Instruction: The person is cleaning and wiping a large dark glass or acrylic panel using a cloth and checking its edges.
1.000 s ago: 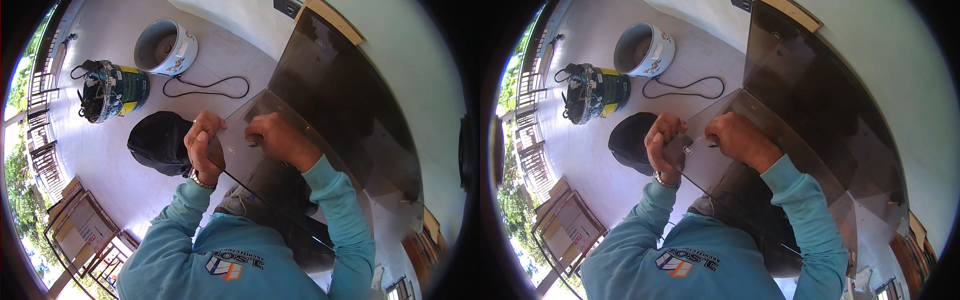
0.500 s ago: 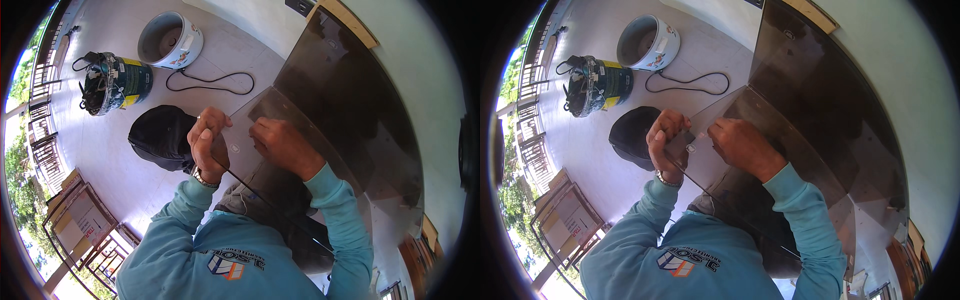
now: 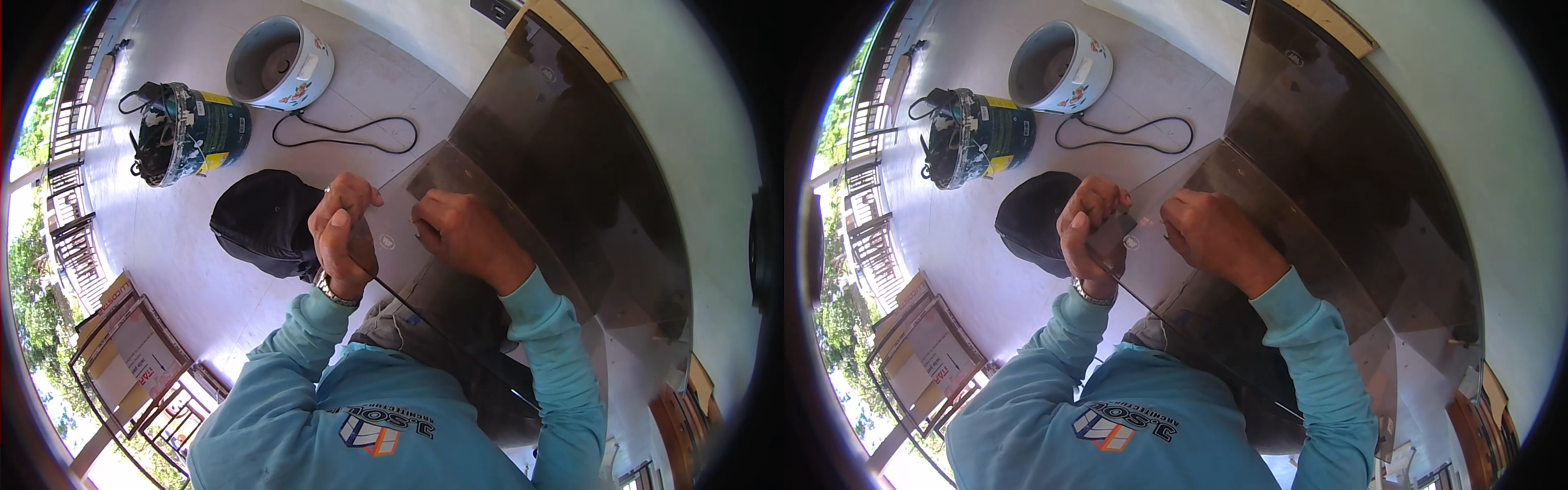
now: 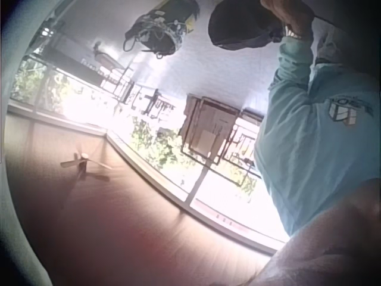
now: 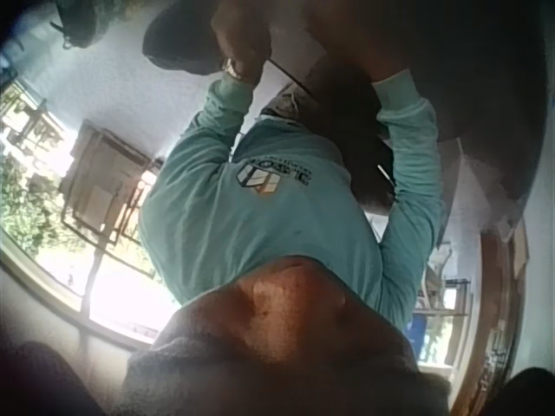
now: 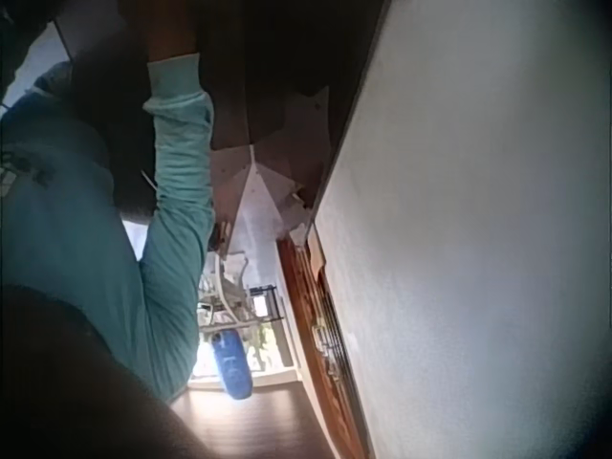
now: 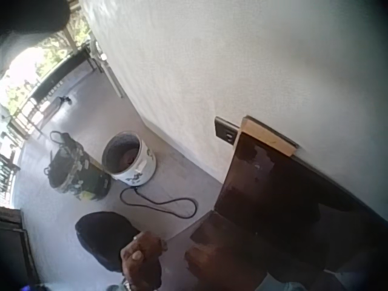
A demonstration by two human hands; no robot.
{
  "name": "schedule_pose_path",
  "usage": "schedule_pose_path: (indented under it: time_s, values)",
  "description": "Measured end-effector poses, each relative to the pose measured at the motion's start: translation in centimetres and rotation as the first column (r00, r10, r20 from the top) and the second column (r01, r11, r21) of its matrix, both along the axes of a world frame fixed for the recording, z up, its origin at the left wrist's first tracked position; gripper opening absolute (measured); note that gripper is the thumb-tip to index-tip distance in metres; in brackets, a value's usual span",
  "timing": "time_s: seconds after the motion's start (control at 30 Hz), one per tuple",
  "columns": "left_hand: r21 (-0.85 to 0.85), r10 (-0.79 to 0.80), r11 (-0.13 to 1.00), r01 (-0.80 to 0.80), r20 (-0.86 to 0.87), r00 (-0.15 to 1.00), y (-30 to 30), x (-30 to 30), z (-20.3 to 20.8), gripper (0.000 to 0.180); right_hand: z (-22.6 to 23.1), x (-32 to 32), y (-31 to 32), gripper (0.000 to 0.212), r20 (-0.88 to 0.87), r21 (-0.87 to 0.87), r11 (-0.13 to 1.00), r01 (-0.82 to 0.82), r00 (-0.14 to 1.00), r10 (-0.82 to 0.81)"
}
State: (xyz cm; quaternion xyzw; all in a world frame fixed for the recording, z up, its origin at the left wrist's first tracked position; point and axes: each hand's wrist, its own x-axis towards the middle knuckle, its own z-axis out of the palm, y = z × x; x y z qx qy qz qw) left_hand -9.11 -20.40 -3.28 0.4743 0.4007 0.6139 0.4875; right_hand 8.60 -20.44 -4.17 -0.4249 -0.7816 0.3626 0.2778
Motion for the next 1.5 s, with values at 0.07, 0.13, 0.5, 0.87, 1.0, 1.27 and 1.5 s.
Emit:
schedule_pose_path:
  time_s: [0.07, 0.13, 0.5, 0.87, 1.0, 1.27, 1.5]
  values:
    - [0.004, -0.003, 1.000, 0.003, 0.005, 1.000, -0.1, -0.1, 0.1, 0.035, -0.6, -0.3, 0.0, 0.009, -0.024, -0.005, 0.999, 0.037, 0.999, -0.037]
    - [-0.006, 0.010, 1.000, -0.010, -0.026, 1.000, -0.1, -0.3, 0.3, 0.035, -0.9, -0.5, 0.1, 0.006, -0.061, -0.047, 0.998, 0.046, 0.997, -0.049]
    - [-0.024, 0.007, 1.000, -0.009, -0.079, 0.997, 0.4, 0.7, 0.7, 0.038, 3.6, 10.7, -5.2, 0.006, 0.024, -0.234, 0.915, 0.329, 0.943, -0.333]
    - [-0.023, -0.106, 0.994, 0.106, 0.015, 0.994, 1.4, -0.1, -0.8, 0.026, 21.3, 26.3, -42.2, 0.001, 0.592, 0.065, -0.003, 0.998, -0.042, -0.805]
    - [-0.002, -0.190, 0.982, 0.191, 0.055, 0.980, 2.0, -1.7, -2.3, 0.023, 18.5, 25.1, -53.4, 0.004, 0.726, 0.170, -0.059, 0.984, -0.166, -0.668]
    - [-0.069, -0.152, 0.985, 0.156, 0.063, 0.986, 2.5, -3.6, -2.7, 0.020, 15.8, 26.2, -57.4, 0.011, 0.769, 0.272, 0.051, 0.961, -0.185, -0.612]
    - [-0.058, -0.252, 0.963, 0.262, 0.137, 0.958, 3.3, -5.6, -4.2, 0.015, 11.6, 26.0, -35.8, 0.010, 0.420, -0.430, 0.401, 0.809, 0.572, -0.704]
